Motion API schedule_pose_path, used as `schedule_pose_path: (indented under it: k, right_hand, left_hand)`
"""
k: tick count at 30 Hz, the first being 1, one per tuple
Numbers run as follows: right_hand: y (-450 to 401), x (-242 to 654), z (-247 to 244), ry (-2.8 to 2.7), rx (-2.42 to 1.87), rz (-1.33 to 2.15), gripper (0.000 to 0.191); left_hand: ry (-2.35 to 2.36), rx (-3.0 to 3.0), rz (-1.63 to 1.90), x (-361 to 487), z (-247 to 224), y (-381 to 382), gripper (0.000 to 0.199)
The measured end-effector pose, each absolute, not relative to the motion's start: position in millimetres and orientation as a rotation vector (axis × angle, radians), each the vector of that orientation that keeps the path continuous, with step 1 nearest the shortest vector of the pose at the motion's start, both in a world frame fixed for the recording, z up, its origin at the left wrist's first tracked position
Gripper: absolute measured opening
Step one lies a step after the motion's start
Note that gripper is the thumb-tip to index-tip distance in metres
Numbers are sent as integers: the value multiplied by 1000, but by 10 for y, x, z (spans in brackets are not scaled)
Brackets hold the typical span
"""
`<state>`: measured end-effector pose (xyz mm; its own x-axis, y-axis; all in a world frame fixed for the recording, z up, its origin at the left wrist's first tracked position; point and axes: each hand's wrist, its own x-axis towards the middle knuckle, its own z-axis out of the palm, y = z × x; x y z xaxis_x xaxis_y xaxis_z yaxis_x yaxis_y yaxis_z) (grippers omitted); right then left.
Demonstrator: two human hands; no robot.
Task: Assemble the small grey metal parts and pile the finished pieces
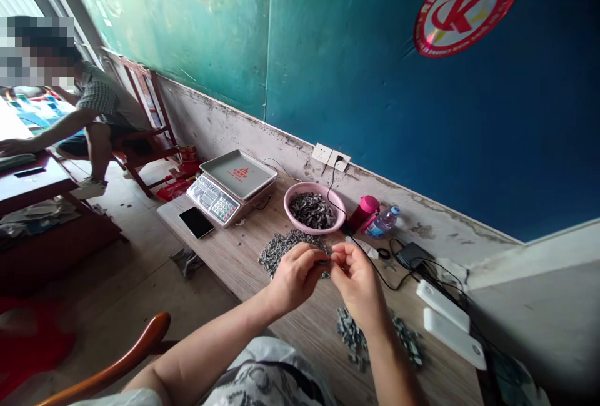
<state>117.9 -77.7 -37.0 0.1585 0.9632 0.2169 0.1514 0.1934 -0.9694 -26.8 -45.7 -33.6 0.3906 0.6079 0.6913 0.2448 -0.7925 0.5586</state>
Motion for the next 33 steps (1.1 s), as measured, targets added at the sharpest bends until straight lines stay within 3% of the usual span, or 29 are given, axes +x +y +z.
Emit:
schedule_pose_path:
  k: [19,33]
  right_hand:
    - [-702,1108,-449,-819,-1029,1152,39]
    - [-699,1199,-499,-789,-957,1409,32]
  left_hand:
    - [784,1981,1388,-276,-442,-417,7]
    - [836,1975,1230,-350,-444,-377,12]
